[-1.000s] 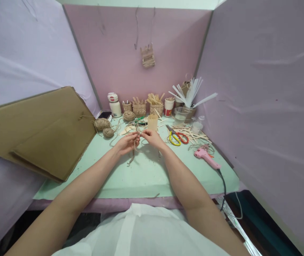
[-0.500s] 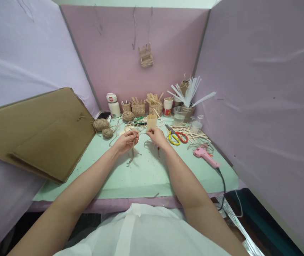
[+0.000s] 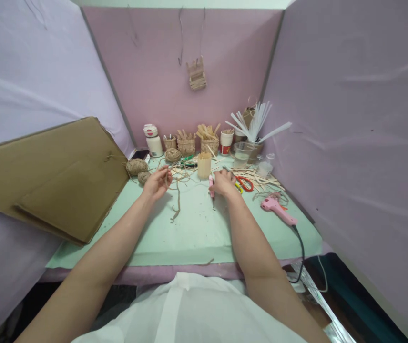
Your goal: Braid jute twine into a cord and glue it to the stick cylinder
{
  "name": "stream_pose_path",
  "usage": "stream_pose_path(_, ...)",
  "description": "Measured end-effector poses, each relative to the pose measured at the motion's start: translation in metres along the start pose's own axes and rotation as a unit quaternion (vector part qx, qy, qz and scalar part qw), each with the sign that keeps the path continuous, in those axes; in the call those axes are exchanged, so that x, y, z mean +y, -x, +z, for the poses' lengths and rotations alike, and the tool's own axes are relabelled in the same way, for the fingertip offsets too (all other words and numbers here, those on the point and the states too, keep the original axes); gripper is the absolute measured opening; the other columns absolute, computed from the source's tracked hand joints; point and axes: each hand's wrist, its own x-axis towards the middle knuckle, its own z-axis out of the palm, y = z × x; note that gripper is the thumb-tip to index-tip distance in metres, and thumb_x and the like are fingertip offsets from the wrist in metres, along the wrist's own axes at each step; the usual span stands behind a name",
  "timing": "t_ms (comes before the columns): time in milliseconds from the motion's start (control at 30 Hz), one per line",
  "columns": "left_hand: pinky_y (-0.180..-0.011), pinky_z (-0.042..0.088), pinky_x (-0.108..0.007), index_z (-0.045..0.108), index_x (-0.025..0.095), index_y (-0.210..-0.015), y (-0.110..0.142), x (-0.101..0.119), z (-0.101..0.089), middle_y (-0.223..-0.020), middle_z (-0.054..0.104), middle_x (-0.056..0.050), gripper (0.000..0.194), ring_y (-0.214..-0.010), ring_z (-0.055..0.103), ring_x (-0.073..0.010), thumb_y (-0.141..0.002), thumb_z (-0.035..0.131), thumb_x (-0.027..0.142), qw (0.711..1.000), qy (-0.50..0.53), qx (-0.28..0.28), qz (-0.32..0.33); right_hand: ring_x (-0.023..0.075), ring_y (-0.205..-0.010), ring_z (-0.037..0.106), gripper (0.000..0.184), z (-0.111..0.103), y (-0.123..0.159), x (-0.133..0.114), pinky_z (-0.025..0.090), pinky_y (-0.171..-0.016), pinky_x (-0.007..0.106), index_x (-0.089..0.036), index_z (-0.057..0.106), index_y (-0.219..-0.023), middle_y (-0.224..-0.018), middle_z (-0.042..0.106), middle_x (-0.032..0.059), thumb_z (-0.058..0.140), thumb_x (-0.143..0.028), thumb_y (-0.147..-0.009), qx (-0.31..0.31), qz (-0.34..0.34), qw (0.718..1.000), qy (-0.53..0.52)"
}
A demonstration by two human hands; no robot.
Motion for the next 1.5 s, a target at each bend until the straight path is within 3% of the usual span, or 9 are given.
stream_pose_path(100,-0.066,0.047,-0.02,0.065,0.013,-0.083,0.004,-0.017,0.004,-0.075,0.065,-0.003,0.022,-0.068,0.06,-0.008,-0.062,0.073,0.013,0.994,-0.11,-0.014,0.015,0.0315,-0.119,0.04,0.052,0.009,0.011,-0.019,0.028,-0.097,0.048,-0.023,0.056,-0.114,-0.125,0.048,0.0118,0.065,-0.022,-0.062,-0.029,-0.108,0.994,-0.004)
stream_pose_path(267,-0.074,0.046,-0.029,0.065,0.015,-0.088,0.007,-0.034,0.005,-0.078,0.066,-0.003,0.035,-0.072,0.06,-0.0122,-0.057,0.077,0.024,0.975,-0.213,-0.016,0.066,0.0229,-0.105,0.05,0.028,0.017,0.02,-0.046,0.033,-0.091,0.038,-0.022,0.057,-0.102,-0.108,0.059,0.0067,0.054,-0.025,-0.075,0.07,-0.247,0.956,-0.145)
stream_pose_path(567,-0.071,0.045,-0.025,0.056,0.017,-0.078,0.015,-0.042,0.01,-0.075,0.059,0.001,0.022,-0.072,0.057,-0.0111,-0.062,0.07,0.017,0.938,-0.305,-0.033,0.161,0.0194,-0.091,0.053,0.012,0.022,0.029,-0.059,0.032,-0.085,0.033,-0.02,0.059,-0.084,-0.093,0.062,0.0055,0.058,-0.032,-0.079,0.105,-0.27,0.934,-0.21)
stream_pose_path(800,-0.063,0.044,-0.024,0.052,0.017,-0.077,0.014,-0.044,0.01,-0.066,0.058,0.002,0.021,-0.062,0.057,-0.0108,-0.064,0.068,0.021,0.946,-0.308,-0.033,0.095,0.0174,-0.087,0.053,0.007,0.025,0.025,-0.057,0.038,-0.08,0.03,-0.019,0.059,-0.078,-0.086,0.059,0.0052,0.052,-0.021,-0.078,0.108,-0.286,0.913,-0.271)
stream_pose_path(967,-0.049,0.033,-0.022,0.057,0.016,-0.073,0.011,-0.047,0.004,-0.061,0.057,0.001,0.012,-0.049,0.045,-0.0079,-0.069,0.064,0.025,0.933,-0.35,-0.046,0.068,0.0155,-0.08,0.052,0.007,0.028,0.025,-0.058,0.039,-0.074,0.028,-0.019,0.058,-0.075,-0.081,0.058,0.0035,0.052,-0.023,-0.075,0.081,-0.26,0.918,-0.29)
stream_pose_path(1100,-0.048,0.028,-0.023,0.063,0.016,-0.072,0.01,-0.045,0.002,-0.061,0.056,0.001,0.012,-0.049,0.039,-0.0076,-0.067,0.065,0.027,0.927,-0.366,-0.04,0.076,0.0138,-0.076,0.051,0.011,0.03,0.024,-0.06,0.04,-0.068,0.026,-0.019,0.059,-0.074,-0.079,0.059,0.0016,0.054,-0.028,-0.073,0.015,-0.179,0.912,-0.369)
stream_pose_path(1167,-0.047,0.027,-0.023,0.064,0.016,-0.07,0.01,-0.043,0.003,-0.06,0.056,0.002,0.012,-0.048,0.037,-0.0072,-0.065,0.066,0.027,0.928,-0.365,-0.035,0.062,0.0129,-0.073,0.051,0.015,0.031,0.023,-0.061,0.04,-0.066,0.025,-0.018,0.059,-0.073,-0.076,0.058,0.0004,0.057,-0.033,-0.071,-0.041,-0.13,0.891,-0.433)
stream_pose_path(1300,-0.046,0.023,-0.023,0.065,0.016,-0.067,0.01,-0.042,0.003,-0.055,0.054,0.002,0.011,-0.045,0.033,-0.0064,-0.063,0.067,0.026,0.934,-0.355,-0.038,0.036,0.0118,-0.07,0.05,0.02,0.031,0.023,-0.063,0.04,-0.059,0.023,-0.019,0.059,-0.075,-0.075,0.058,-0.0001,0.062,-0.036,-0.065,-0.143,-0.019,0.813,-0.564)
stream_pose_path(1500,-0.044,0.023,-0.022,0.066,0.015,-0.066,0.008,-0.046,-0.001,-0.053,0.052,0.002,0.013,-0.044,0.032,-0.0057,-0.062,0.07,0.027,0.932,-0.358,-0.045,0.021,0.0103,-0.067,0.045,0.018,0.03,0.025,-0.065,0.037,-0.052,0.02,-0.018,0.059,-0.068,-0.072,0.054,0.0001,0.068,-0.028,-0.056,-0.19,0.048,0.752,-0.629)
